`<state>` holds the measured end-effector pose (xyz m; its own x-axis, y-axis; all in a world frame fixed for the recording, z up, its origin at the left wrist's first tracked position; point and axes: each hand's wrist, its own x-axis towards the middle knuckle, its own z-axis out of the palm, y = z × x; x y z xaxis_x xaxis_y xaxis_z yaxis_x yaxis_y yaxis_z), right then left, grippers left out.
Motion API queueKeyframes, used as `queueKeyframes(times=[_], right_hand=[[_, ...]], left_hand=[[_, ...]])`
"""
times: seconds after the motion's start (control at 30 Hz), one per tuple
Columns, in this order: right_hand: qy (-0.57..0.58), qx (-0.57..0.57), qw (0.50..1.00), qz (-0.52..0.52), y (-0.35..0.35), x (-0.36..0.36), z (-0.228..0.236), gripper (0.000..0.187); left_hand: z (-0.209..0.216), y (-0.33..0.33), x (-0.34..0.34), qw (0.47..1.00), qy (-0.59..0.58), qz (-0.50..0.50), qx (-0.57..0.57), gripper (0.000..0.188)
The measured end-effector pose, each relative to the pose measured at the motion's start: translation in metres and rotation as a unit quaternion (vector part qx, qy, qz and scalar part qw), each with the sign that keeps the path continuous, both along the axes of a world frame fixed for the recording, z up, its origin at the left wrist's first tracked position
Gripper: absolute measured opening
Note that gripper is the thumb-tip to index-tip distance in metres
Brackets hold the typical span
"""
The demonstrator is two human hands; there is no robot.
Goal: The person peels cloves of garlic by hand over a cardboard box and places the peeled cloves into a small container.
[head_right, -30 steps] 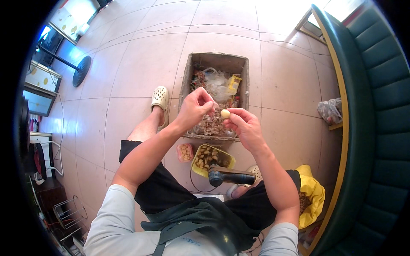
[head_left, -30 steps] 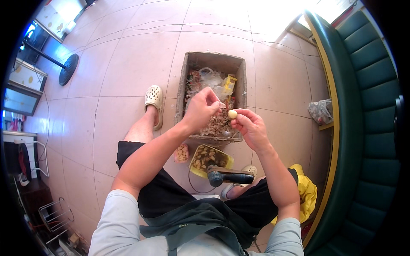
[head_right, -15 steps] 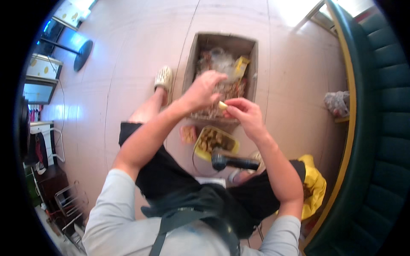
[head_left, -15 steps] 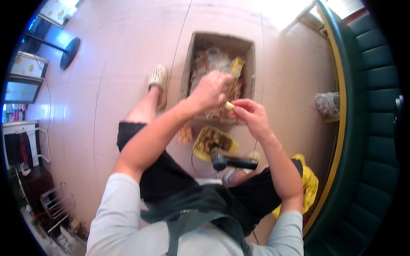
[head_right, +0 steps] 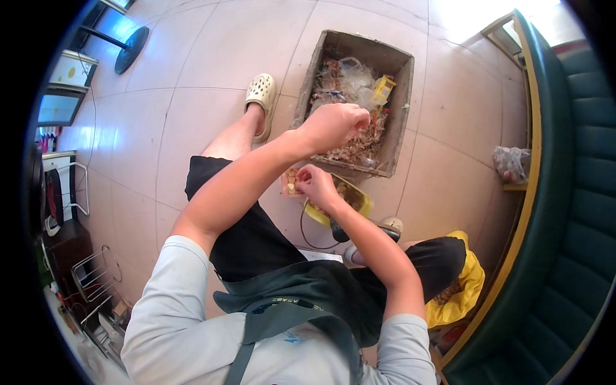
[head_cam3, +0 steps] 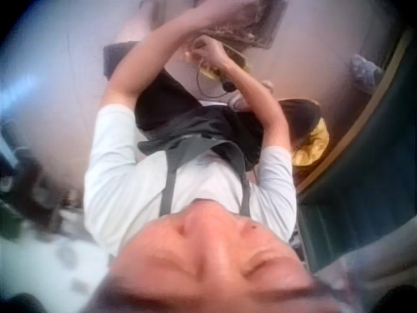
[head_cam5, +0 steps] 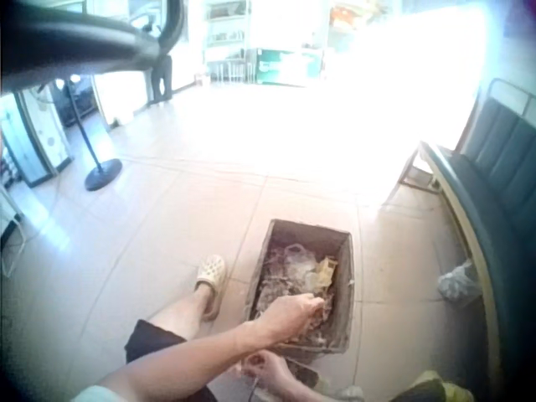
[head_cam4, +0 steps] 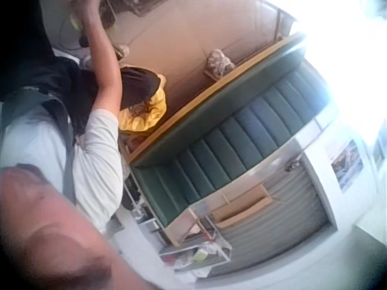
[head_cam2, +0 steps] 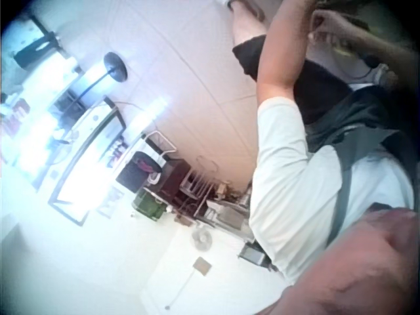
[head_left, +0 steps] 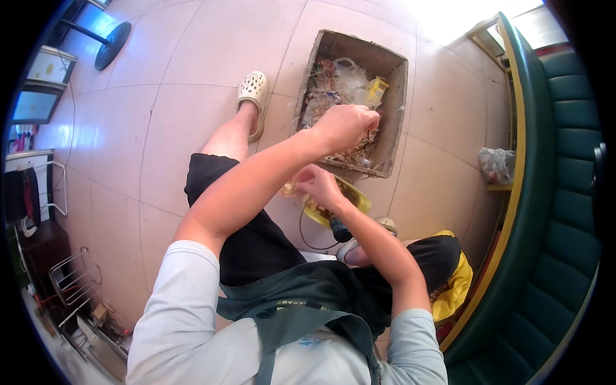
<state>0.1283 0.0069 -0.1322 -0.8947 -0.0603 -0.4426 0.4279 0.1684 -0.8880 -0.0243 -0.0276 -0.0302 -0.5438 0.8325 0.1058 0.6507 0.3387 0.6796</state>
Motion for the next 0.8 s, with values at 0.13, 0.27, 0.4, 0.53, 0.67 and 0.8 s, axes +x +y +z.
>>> queueKeyframes(times=[0.13,0.27,0.4,0.53,0.67,0.8], right_hand=[[-0.019,-0.076,0.992,-0.103,0.028,-0.008,0.023,0.016],[0.072,-0.058,0.980,-0.179,0.093,0.000,0.050,0.022],[0.268,0.039,0.928,-0.254,0.096,-0.008,0.097,0.035],[0.403,0.478,0.780,0.014,0.099,-0.029,0.090,0.063],[0.303,0.528,0.793,-0.033,0.106,-0.036,0.055,0.065],[0.287,0.387,0.876,0.015,0.089,-0.023,0.069,0.053]], left_hand=[[0.001,-0.005,-0.001,1.000,0.003,0.015,0.021,0.015],[-0.005,-0.010,-0.010,0.994,-0.080,0.043,0.054,0.020],[-0.007,-0.005,-0.012,0.915,-0.375,0.098,0.107,0.028],[0.005,0.003,-0.015,0.756,-0.612,0.165,0.163,0.054],[-0.001,0.007,-0.022,0.784,-0.565,0.202,0.159,0.057],[-0.021,-0.002,-0.022,0.918,-0.360,0.119,0.114,0.040]])
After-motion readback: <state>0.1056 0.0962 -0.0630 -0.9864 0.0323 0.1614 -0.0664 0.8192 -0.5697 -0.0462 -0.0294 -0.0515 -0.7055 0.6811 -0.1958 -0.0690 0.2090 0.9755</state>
